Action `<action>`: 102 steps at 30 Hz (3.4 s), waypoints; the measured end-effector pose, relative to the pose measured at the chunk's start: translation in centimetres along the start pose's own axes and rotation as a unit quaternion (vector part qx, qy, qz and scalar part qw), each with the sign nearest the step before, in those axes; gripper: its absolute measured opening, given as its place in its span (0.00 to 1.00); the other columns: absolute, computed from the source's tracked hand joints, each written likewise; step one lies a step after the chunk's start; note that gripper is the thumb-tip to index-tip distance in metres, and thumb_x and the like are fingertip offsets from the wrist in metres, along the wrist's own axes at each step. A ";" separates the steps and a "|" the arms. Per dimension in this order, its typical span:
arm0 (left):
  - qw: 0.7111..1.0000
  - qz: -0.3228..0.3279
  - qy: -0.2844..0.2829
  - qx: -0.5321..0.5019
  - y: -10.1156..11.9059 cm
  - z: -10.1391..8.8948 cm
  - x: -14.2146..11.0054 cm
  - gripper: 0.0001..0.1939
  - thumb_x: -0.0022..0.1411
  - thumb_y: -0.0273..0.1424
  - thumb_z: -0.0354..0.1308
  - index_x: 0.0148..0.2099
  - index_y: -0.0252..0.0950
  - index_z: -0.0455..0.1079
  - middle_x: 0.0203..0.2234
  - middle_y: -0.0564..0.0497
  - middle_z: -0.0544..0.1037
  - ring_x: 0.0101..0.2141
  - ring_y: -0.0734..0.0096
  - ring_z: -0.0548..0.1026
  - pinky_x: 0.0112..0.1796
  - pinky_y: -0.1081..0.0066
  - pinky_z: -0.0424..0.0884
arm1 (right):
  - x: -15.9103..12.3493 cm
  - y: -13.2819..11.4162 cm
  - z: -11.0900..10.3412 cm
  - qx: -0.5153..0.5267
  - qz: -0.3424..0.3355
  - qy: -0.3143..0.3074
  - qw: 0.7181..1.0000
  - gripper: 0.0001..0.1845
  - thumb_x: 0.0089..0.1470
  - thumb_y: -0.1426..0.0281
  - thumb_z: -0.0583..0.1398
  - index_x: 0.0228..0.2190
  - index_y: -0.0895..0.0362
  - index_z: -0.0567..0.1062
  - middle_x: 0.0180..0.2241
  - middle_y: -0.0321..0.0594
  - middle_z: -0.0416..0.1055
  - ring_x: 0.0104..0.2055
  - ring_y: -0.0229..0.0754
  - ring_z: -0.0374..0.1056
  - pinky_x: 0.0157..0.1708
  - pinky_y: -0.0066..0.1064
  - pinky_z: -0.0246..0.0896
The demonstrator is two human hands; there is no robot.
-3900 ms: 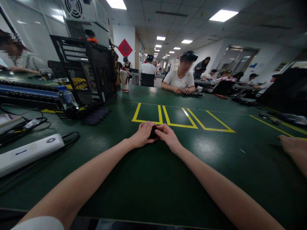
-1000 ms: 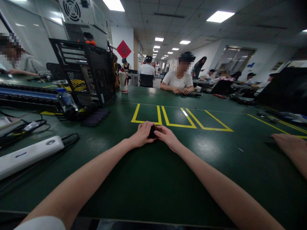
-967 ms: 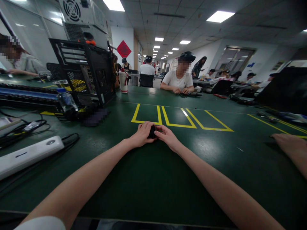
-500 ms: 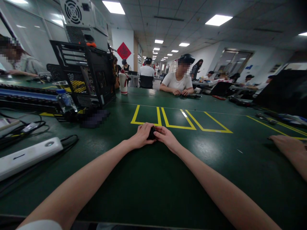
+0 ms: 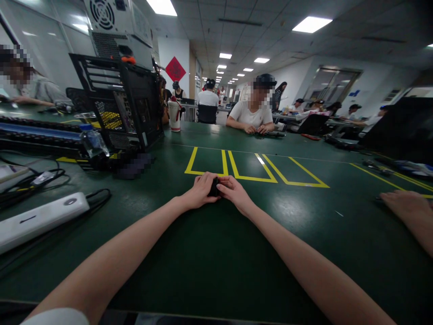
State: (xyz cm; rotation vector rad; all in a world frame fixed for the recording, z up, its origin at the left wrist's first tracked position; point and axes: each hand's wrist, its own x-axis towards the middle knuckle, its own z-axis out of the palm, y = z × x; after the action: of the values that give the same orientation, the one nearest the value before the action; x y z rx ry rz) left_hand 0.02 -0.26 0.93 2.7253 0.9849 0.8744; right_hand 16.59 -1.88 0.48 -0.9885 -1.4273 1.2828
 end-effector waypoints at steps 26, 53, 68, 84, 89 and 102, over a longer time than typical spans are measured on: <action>0.999 -0.021 -0.022 -0.024 -0.3 -0.3 0.2 0.27 0.52 0.36 0.56 0.51 0.37 0.50 0.44 0.45 0.60 0.47 0.58 0.61 0.48 0.56 0.56 | -0.4 -0.5 -0.2 0.031 -0.026 -0.052 0.998 0.18 0.40 0.70 0.63 0.36 0.53 0.66 0.40 0.36 0.66 0.45 0.39 0.63 0.48 0.38 0.57; 0.981 -0.068 -0.057 -0.172 -1.7 0.1 1.3 0.29 0.51 0.40 0.56 0.51 0.34 0.51 0.43 0.43 0.63 0.42 0.61 0.65 0.43 0.60 0.64 | 0.4 0.2 -0.5 -0.050 -0.014 -0.014 0.999 0.16 0.45 0.67 0.60 0.39 0.55 0.66 0.42 0.39 0.65 0.45 0.41 0.64 0.46 0.40 0.59; 0.965 -0.085 -0.107 -0.225 -1.8 -0.1 1.6 0.29 0.51 0.38 0.57 0.52 0.33 0.53 0.44 0.44 0.63 0.44 0.63 0.65 0.45 0.60 0.62 | 0.3 -0.7 -0.3 -0.105 -0.009 -0.023 0.994 0.16 0.45 0.72 0.58 0.40 0.55 0.66 0.43 0.39 0.64 0.44 0.40 0.63 0.48 0.41 0.56; 0.973 -0.140 -0.041 -0.176 -0.6 1.8 3.3 0.33 0.50 0.44 0.57 0.54 0.34 0.51 0.48 0.40 0.61 0.49 0.56 0.63 0.47 0.56 0.61 | -0.8 0.0 -6.1 -0.420 -0.058 0.072 0.903 0.27 0.42 0.62 0.61 0.46 0.55 0.64 0.47 0.45 0.64 0.50 0.49 0.60 0.50 0.45 0.52; 0.976 -0.159 -0.001 -0.148 0.6 4.3 5.3 0.37 0.46 0.43 0.60 0.54 0.34 0.50 0.47 0.39 0.61 0.47 0.53 0.64 0.46 0.53 0.61 | -1.6 0.5 -9.2 -0.507 -0.043 0.113 0.854 0.16 0.48 0.71 0.55 0.42 0.57 0.66 0.41 0.46 0.68 0.45 0.46 0.64 0.47 0.41 0.56; 0.983 -0.121 -0.131 -0.036 3.1 4.0 8.8 0.32 0.50 0.35 0.58 0.54 0.33 0.50 0.45 0.39 0.61 0.44 0.53 0.68 0.42 0.60 0.65 | 0.0 0.0 -7.4 -0.484 -0.084 0.024 0.871 0.21 0.45 0.76 0.54 0.44 0.59 0.63 0.44 0.47 0.66 0.46 0.46 0.63 0.46 0.40 0.57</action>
State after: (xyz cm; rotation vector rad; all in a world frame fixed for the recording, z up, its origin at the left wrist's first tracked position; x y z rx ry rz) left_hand 9.43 3.12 2.76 2.5067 1.1695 0.4863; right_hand 23.81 -0.17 0.50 -1.4618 -2.1085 0.3350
